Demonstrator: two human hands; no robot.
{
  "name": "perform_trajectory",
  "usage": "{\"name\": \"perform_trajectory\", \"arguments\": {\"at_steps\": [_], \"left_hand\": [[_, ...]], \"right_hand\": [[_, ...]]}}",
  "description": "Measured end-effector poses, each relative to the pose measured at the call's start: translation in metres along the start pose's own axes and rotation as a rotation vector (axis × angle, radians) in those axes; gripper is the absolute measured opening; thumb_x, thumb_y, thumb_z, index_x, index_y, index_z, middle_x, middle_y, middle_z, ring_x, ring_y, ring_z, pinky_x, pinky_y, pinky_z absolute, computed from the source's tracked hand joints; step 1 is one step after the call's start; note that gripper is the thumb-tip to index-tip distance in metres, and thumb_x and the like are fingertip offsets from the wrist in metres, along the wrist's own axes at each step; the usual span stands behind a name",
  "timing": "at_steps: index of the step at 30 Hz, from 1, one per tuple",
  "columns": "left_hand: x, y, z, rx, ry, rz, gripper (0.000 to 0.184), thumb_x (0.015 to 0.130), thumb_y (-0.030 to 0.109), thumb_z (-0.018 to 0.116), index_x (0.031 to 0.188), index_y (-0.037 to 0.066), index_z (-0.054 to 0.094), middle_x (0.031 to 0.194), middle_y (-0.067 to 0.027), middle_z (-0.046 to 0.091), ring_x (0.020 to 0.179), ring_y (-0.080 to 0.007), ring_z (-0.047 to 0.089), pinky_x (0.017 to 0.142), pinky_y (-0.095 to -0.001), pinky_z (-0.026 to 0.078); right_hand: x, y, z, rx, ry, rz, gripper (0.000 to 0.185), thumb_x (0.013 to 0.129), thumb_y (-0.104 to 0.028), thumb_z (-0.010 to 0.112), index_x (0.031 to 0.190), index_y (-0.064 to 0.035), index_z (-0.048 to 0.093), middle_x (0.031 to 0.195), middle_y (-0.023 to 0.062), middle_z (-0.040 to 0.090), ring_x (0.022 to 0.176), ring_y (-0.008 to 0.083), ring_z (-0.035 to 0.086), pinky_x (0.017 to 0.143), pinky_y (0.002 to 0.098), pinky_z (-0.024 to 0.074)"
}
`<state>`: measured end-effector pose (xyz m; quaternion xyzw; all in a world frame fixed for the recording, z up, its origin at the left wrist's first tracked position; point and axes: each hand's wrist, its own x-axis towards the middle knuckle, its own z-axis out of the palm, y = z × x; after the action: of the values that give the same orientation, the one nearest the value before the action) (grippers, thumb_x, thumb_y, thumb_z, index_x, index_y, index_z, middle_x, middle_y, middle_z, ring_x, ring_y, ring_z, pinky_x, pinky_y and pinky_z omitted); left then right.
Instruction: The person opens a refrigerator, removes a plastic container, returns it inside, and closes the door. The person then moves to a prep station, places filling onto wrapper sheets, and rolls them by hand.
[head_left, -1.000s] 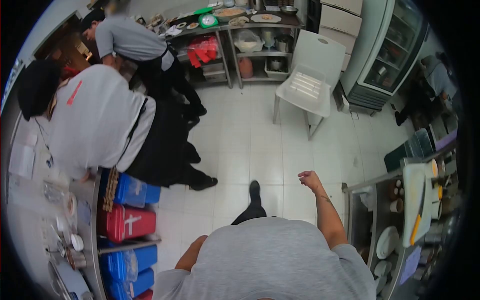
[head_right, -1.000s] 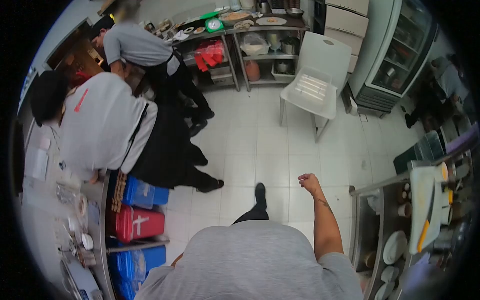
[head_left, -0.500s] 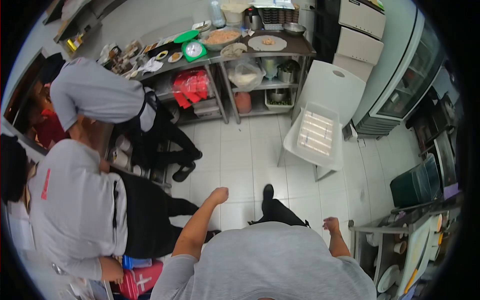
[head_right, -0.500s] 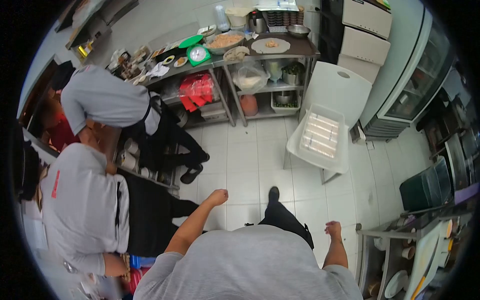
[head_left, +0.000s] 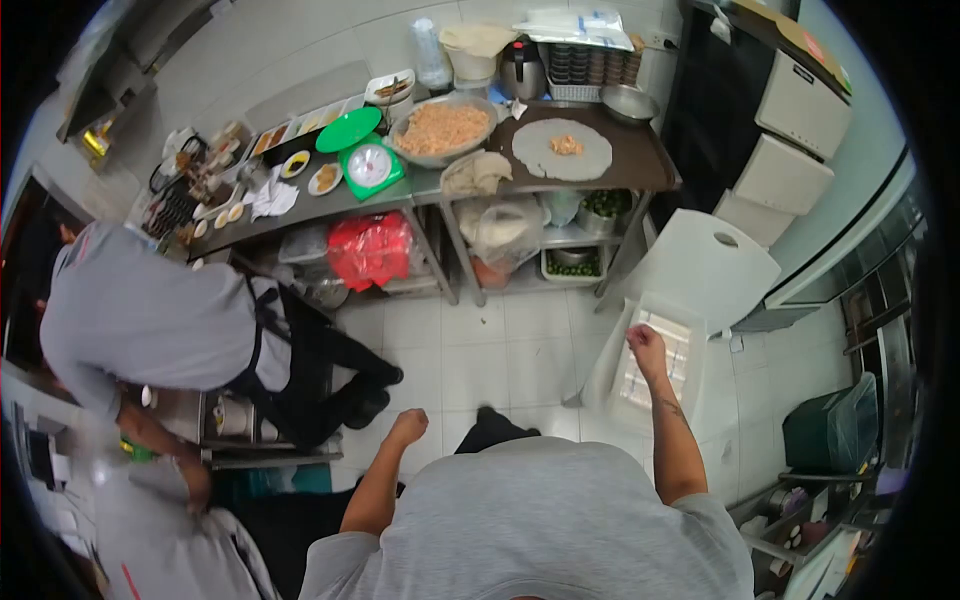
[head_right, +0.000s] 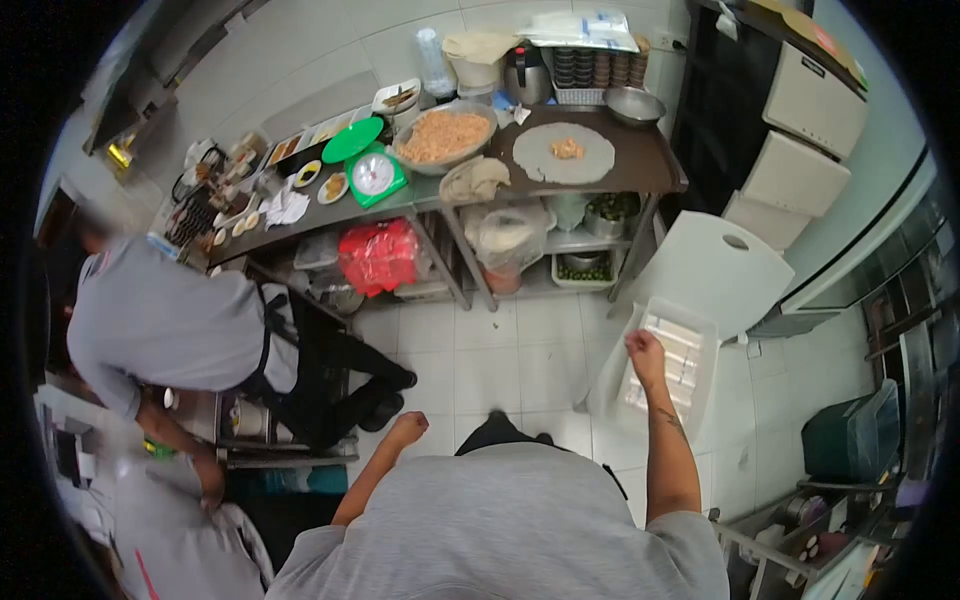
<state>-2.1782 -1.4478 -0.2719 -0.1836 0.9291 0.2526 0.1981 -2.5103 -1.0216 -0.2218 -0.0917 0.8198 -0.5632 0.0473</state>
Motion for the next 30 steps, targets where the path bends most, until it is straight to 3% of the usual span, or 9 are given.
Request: {"name": "perform_trajectory", "arguments": {"at_steps": [2,9,14,17,18,21,24,27,30], "left_hand": [[0.029,0.010,-0.027,-0.229,0.058,-0.037,0.013,0.077,0.008,0.055,0.084,0.003,0.064,0.085,-0.0210,0.065,0.086,-0.0366,0.063,0.076,-0.0438,0.049],[0.198,0.110,-0.178,-0.198,0.332,0.507,0.006,0.081,0.004,0.056,0.086,0.002,0.058,0.083,-0.0188,0.055,0.078,-0.0389,0.057,0.067,-0.0441,0.046],[0.285,0.227,-0.294,-0.235,0.431,0.827,0.005,0.081,0.003,0.055,0.085,0.000,0.057,0.087,-0.0176,0.054,0.085,-0.0374,0.055,0.073,-0.0420,0.045],[0.341,0.286,-0.320,-0.262,0.466,0.981,0.006,0.082,0.004,0.057,0.086,0.000,0.056,0.089,-0.0178,0.052,0.088,-0.0381,0.054,0.075,-0.0438,0.045],[0.361,0.302,-0.325,-0.228,0.481,0.983,0.008,0.081,0.004,0.058,0.089,0.001,0.057,0.091,-0.0172,0.053,0.089,-0.0375,0.054,0.076,-0.0433,0.045],[0.408,0.340,-0.323,-0.135,0.529,0.969,0.017,0.079,0.004,0.060,0.095,0.003,0.058,0.097,-0.0155,0.055,0.093,-0.0364,0.055,0.079,-0.0424,0.046],[0.447,0.364,-0.316,-0.022,0.590,0.963,0.032,0.074,0.007,0.066,0.105,0.005,0.059,0.101,-0.0134,0.056,0.098,-0.0356,0.054,0.084,-0.0425,0.044],[0.470,0.373,-0.306,0.060,0.544,0.887,0.032,0.072,0.006,0.066,0.104,0.006,0.061,0.101,-0.0129,0.056,0.099,-0.0340,0.054,0.084,-0.0410,0.044],[0.489,0.369,-0.309,0.143,0.448,0.866,0.030,0.072,0.006,0.065,0.102,0.005,0.062,0.103,-0.0121,0.057,0.099,-0.0322,0.054,0.084,-0.0412,0.045]], "right_hand": [[0.055,-0.039,0.028,-0.085,0.017,-0.181,0.011,0.083,-0.006,0.063,0.092,0.0005,0.064,0.082,0.0068,0.063,0.072,0.0126,0.059,0.065,0.0256,0.0485],[0.154,-0.121,0.089,-0.094,0.040,-0.204,0.011,0.083,0.001,0.061,0.093,-0.0002,0.065,0.084,0.0059,0.059,0.071,0.0124,0.059,0.066,0.0237,0.0486],[0.207,-0.163,0.101,-0.112,0.131,-0.264,0.011,0.082,-0.002,0.062,0.092,-0.0015,0.065,0.084,0.0068,0.059,0.074,0.0143,0.059,0.067,0.0265,0.0475],[0.245,-0.182,0.101,-0.117,0.166,-0.278,0.011,0.081,-0.002,0.063,0.091,-0.0019,0.065,0.086,0.0082,0.060,0.073,0.0169,0.060,0.067,0.0274,0.0479],[0.262,-0.180,0.097,-0.115,0.095,-0.278,0.023,0.077,-0.004,0.065,0.100,-0.0047,0.065,0.097,0.0099,0.061,0.086,0.0222,0.061,0.076,0.0320,0.0490],[0.307,-0.187,0.094,-0.379,0.113,-0.479,0.041,0.073,-0.008,0.070,0.113,-0.0070,0.061,0.110,0.0112,0.059,0.106,0.0274,0.056,0.089,0.0376,0.0453],[0.357,-0.180,0.097,-0.367,-0.015,-0.488,0.059,0.069,-0.012,0.074,0.124,-0.0084,0.054,0.118,0.0125,0.056,0.117,0.0324,0.048,0.098,0.0408,0.0394],[0.404,-0.154,0.110,-0.432,-0.118,-0.634,0.063,0.067,-0.013,0.076,0.125,-0.0077,0.053,0.116,0.0129,0.057,0.113,0.0340,0.050,0.097,0.0399,0.0403],[0.422,-0.147,0.108,-0.463,-0.225,-0.590,0.046,0.068,-0.008,0.074,0.113,-0.0058,0.061,0.108,0.0113,0.061,0.106,0.0321,0.053,0.093,0.0379,0.0428]]}}
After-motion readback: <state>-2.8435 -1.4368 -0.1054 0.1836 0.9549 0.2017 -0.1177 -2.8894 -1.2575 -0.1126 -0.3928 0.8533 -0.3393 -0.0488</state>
